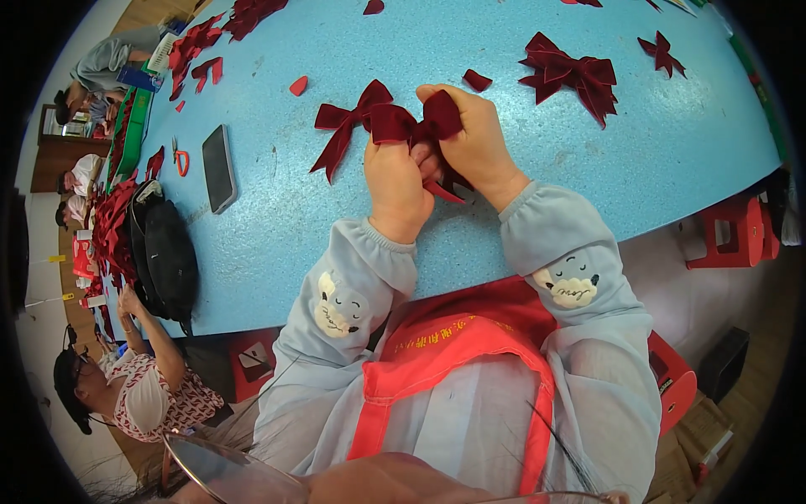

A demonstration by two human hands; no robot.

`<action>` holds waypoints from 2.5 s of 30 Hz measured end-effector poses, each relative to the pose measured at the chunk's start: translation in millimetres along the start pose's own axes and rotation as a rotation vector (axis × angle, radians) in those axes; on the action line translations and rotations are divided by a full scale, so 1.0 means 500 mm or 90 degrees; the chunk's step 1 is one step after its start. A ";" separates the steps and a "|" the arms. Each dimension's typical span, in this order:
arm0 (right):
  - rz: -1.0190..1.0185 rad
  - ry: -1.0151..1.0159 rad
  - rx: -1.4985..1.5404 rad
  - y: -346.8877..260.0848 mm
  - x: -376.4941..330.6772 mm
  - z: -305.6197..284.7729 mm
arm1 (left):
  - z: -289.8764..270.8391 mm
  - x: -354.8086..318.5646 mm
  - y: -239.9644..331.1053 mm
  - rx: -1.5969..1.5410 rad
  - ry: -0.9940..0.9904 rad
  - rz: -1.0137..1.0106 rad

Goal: Assembling red decorative bows at a workbench.

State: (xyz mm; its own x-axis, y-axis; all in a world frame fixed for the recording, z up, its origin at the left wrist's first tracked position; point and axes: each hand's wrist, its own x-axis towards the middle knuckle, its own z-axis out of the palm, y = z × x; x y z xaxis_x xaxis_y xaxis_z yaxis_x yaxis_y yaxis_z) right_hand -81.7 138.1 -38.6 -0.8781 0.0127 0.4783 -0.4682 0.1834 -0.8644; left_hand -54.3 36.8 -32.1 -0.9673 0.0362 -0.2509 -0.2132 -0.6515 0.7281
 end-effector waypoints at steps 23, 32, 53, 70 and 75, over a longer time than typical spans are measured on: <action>-0.042 -0.037 -0.047 -0.006 -0.009 -0.017 | 0.007 0.004 0.018 0.025 0.043 -0.020; -0.045 -0.021 -0.062 -0.025 -0.017 -0.003 | -0.018 0.029 0.017 0.416 0.063 0.388; -0.112 -0.048 -0.061 -0.016 -0.023 -0.009 | -0.011 0.012 0.038 0.078 0.041 -0.002; -0.116 -0.071 -0.093 -0.022 -0.026 0.014 | -0.028 0.044 0.006 0.265 0.172 0.277; -0.188 -0.075 -0.133 -0.019 -0.025 0.016 | -0.025 0.037 0.009 0.245 0.184 0.239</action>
State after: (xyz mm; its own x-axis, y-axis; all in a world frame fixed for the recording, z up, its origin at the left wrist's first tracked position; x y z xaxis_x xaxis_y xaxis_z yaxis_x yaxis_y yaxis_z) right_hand -67.0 128.5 -37.4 -0.7195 -0.1809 0.6705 -0.6831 0.3584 -0.6363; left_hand -71.6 25.2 -41.3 -0.9212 -0.3851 -0.0558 0.0491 -0.2574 0.9651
